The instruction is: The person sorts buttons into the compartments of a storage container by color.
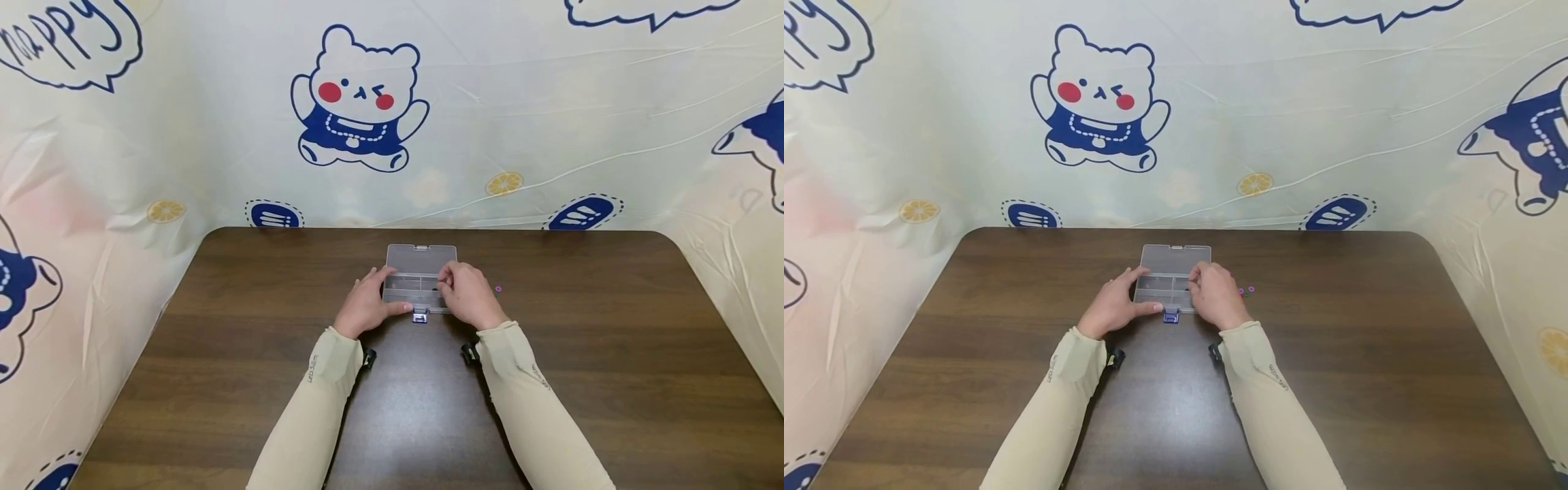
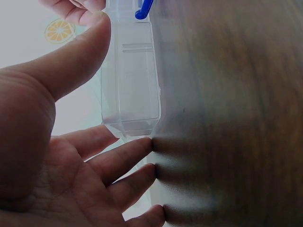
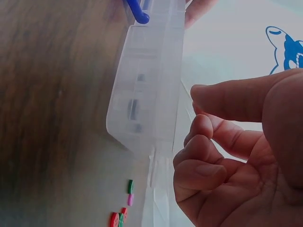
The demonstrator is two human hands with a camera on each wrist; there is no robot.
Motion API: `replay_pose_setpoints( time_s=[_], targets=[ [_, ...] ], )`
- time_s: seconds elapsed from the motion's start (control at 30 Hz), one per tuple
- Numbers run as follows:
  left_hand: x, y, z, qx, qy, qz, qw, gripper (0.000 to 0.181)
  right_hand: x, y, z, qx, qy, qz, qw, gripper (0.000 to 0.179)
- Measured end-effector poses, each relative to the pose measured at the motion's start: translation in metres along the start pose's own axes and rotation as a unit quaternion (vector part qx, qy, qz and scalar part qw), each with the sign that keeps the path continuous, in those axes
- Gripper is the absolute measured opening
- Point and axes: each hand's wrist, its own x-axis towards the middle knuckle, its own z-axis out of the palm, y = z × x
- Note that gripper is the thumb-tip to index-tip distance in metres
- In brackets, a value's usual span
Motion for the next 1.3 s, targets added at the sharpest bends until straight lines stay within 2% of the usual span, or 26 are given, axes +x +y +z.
replay_pose_setpoints(
  time_s=[0.53,1.3],
  targets=[
    [0.003,0.002,0.0,0.001,-0.006,0.002,1.0,0.078,-0.009,0.015,-0.018,0.002,0.03,-0.006,0.9995,0.005],
    [0.002,0.0,0.001,0.002,-0.006,-0.006,1.0,0.079,-0.017,0.037,-0.03,-0.007,0.049,-0.006,0.9988,0.008]
  ],
)
